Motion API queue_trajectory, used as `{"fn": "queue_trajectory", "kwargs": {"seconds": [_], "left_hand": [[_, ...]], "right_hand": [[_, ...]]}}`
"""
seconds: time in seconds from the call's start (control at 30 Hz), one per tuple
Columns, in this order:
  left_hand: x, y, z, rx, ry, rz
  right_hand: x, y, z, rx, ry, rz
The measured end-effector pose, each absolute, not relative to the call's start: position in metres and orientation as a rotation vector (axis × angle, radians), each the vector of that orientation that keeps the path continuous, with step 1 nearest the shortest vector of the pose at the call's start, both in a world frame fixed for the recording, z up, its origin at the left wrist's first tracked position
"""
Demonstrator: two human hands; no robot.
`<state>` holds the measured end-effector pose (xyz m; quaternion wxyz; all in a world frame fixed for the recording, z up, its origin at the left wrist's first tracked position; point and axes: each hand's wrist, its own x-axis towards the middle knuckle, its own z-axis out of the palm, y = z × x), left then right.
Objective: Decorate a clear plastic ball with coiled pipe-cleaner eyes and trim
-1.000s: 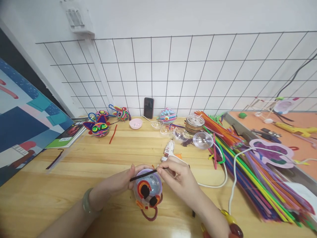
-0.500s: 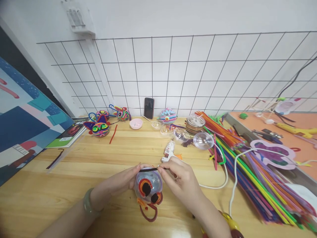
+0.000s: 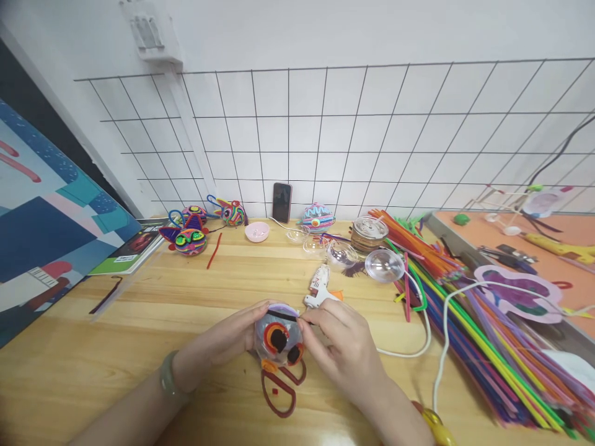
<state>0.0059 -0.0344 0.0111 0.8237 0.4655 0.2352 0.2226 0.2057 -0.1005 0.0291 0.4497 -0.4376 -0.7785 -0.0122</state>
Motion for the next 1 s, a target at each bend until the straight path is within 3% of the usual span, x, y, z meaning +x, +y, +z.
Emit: {"fn": "queue_trajectory", "kwargs": {"seconds": [1.0], "left_hand": [[0.0015, -0.0293, 0.0091, 0.877, 0.316, 0.535]], "right_hand": [[0.1998, -0.0964, 0.0212, -1.16, -1.873, 0.138]]}}
